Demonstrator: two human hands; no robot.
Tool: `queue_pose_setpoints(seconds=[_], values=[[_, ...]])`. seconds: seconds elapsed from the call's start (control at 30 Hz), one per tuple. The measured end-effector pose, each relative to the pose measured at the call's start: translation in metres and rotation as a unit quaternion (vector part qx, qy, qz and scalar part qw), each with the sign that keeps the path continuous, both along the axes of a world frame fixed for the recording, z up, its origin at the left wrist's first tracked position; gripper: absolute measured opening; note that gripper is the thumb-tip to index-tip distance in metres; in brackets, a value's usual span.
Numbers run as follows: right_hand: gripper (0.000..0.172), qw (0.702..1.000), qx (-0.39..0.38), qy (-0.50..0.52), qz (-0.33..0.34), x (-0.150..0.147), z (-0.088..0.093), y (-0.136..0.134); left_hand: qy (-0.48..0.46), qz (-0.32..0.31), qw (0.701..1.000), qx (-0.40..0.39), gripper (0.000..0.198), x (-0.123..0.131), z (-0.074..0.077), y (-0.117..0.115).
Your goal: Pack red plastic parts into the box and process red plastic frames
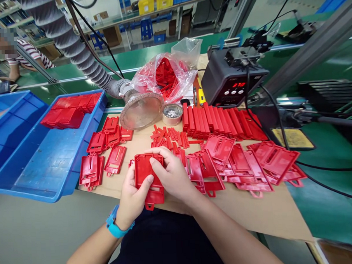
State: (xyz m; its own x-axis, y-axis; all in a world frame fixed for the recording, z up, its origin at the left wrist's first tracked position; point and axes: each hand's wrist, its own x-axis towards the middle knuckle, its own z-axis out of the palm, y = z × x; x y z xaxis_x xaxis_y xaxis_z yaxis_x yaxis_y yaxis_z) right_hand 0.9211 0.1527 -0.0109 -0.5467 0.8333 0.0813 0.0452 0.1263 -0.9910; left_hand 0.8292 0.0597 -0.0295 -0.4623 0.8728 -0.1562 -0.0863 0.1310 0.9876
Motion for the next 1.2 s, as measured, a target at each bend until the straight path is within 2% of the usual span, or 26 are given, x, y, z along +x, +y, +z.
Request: queue_pose_setpoints(seconds=[0.13, 0.23, 0.43, 0.63, 0.8, 0.87, 1.0, 1.07, 1.13, 1.2], values=[[0.013, 0.999, -0.004, -0.006, -0.041, -0.003, -0.001, -0.003, -0.048, 0.000, 0.999, 0.016, 0.046, 0.002, -0.004, 0.000], [0.013, 0.997, 0.007, -0.021, -0.080, -0.004, -0.003, -0.003, -0.038, -0.002, 0.999, 0.006, 0.048, 0.002, -0.009, 0.000], [0.016, 1.000, 0.009, -0.011, -0.026, -0.001, -0.004, 0.000, 0.015, -0.012, 1.000, 0.014, 0.045, -0.002, -0.003, 0.001], [0.017, 0.998, -0.031, 0.019, -0.042, -0.005, -0.007, -0.004, 0.041, -0.018, 0.999, 0.003, 0.051, -0.004, -0.001, 0.000], [0.015, 0.997, -0.012, 0.008, -0.079, -0.008, -0.006, -0.010, 0.089, -0.011, 0.996, 0.029, 0.045, -0.005, 0.000, -0.001], [0.015, 0.997, -0.014, -0.004, -0.082, -0.009, -0.005, -0.008, 0.060, -0.016, 0.998, 0.023, 0.046, -0.006, -0.001, -0.002], [0.018, 0.996, -0.071, -0.021, -0.039, -0.009, -0.005, 0.000, -0.116, -0.046, 0.992, 0.006, 0.047, -0.011, -0.006, -0.004], [0.020, 0.995, -0.091, -0.027, -0.019, -0.008, -0.007, 0.003, -0.166, -0.045, 0.985, 0.005, 0.047, -0.010, -0.007, -0.004], [0.024, 0.997, -0.065, -0.043, -0.015, -0.006, -0.008, 0.004, -0.164, -0.038, 0.986, -0.007, 0.050, -0.009, -0.005, -0.003], [0.029, 0.997, -0.007, -0.069, -0.030, -0.005, -0.009, 0.005, -0.146, -0.029, 0.989, -0.015, 0.053, -0.010, 0.000, -0.002]])
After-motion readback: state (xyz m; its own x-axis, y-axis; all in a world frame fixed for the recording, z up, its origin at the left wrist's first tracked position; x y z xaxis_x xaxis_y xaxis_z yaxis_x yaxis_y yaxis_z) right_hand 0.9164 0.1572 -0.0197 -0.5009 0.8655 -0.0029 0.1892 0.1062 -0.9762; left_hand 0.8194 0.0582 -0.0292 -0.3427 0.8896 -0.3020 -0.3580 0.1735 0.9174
